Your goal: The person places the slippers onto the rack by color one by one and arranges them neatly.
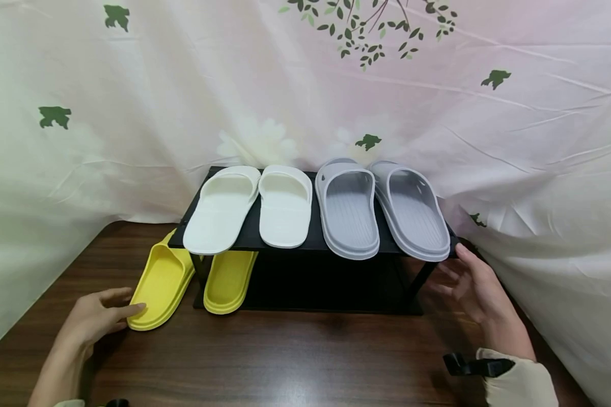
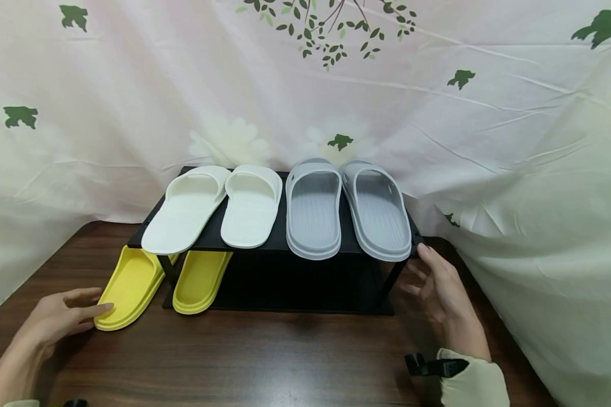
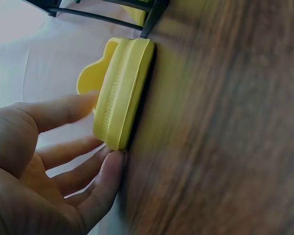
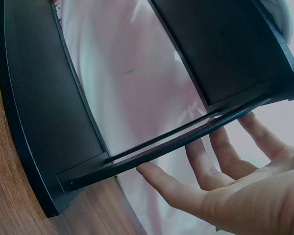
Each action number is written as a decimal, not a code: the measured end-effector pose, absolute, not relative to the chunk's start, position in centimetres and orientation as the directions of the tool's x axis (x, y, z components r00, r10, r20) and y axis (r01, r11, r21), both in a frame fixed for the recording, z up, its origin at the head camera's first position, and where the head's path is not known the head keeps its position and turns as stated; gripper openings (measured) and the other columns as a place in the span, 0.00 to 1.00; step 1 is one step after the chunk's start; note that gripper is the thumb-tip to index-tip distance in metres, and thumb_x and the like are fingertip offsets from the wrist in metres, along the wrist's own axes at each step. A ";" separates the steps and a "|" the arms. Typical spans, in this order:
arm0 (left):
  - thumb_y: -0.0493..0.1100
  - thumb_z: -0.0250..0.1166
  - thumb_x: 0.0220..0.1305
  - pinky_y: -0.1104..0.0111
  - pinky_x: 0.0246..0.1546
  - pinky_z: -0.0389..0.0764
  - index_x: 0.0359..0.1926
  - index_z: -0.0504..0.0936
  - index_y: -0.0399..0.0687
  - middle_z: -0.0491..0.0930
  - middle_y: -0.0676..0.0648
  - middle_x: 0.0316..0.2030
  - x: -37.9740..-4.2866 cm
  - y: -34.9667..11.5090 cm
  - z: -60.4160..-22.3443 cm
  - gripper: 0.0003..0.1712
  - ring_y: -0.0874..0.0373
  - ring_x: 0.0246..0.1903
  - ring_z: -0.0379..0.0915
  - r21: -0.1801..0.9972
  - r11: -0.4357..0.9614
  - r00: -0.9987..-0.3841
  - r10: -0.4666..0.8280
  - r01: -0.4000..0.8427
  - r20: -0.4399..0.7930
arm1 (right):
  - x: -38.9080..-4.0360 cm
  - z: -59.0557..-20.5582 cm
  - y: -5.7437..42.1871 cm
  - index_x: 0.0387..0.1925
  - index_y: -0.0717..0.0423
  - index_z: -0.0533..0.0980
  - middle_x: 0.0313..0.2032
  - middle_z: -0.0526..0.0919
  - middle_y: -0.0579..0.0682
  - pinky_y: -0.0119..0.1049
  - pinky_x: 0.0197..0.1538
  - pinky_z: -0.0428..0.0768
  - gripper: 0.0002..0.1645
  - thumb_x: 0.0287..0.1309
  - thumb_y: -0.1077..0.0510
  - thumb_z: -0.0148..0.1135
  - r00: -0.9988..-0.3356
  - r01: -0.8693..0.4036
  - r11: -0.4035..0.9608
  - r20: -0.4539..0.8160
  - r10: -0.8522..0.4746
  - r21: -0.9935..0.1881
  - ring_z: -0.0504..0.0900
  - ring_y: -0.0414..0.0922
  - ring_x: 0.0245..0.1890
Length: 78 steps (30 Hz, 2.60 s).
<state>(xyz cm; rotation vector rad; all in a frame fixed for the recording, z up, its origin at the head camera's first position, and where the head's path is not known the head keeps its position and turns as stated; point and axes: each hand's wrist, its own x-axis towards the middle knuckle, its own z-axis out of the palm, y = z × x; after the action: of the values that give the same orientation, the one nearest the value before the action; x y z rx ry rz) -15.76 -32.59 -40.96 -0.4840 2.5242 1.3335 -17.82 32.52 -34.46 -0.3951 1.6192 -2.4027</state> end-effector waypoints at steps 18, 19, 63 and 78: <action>0.53 0.62 0.61 0.65 0.37 0.85 0.65 0.60 0.32 0.75 0.41 0.50 -15.2 -33.6 -41.5 0.41 0.68 0.33 0.77 0.816 0.422 -0.918 -0.204 -0.395 -0.339 | -17.6 -34.5 32.4 0.47 0.46 0.76 0.45 0.83 0.42 0.49 0.48 0.80 0.23 0.74 0.54 0.30 -0.948 0.018 -0.360 0.098 -0.303 -0.933 0.79 0.40 0.49; 0.54 0.62 0.61 0.65 0.38 0.85 0.66 0.59 0.32 0.74 0.42 0.49 -15.2 -33.7 -41.6 0.41 0.68 0.33 0.78 0.827 0.405 -0.920 -0.198 -0.390 -0.337 | -17.6 -34.5 32.4 0.47 0.46 0.76 0.45 0.83 0.42 0.49 0.48 0.80 0.23 0.74 0.54 0.31 -0.949 0.018 -0.359 0.097 -0.300 -0.933 0.79 0.40 0.49; 0.30 0.63 0.59 0.63 0.31 0.84 0.44 0.85 0.52 0.84 0.58 0.37 -14.3 -35.7 -40.3 0.16 0.61 0.34 0.83 0.969 -0.241 -0.988 -0.120 -0.061 -0.092 | -17.8 -34.4 32.4 0.49 0.48 0.76 0.47 0.83 0.43 0.48 0.48 0.80 0.25 0.74 0.54 0.29 -0.937 0.002 -0.343 0.118 -0.328 -0.939 0.79 0.42 0.51; 0.26 0.61 0.58 0.65 0.27 0.84 0.48 0.83 0.46 0.86 0.52 0.35 -14.0 -34.5 -38.5 0.19 0.59 0.31 0.84 0.935 -0.338 -0.981 -0.190 0.104 0.041 | -17.9 -34.4 32.5 0.48 0.49 0.76 0.46 0.83 0.44 0.48 0.48 0.81 0.25 0.74 0.54 0.28 -0.934 0.008 -0.359 0.121 -0.337 -0.933 0.80 0.42 0.50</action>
<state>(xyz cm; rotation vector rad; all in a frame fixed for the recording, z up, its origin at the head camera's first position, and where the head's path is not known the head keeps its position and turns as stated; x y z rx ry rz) -14.02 -34.48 -38.50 -0.1261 1.8961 2.7252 -17.86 32.51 -34.45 -0.4352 1.6383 -2.3881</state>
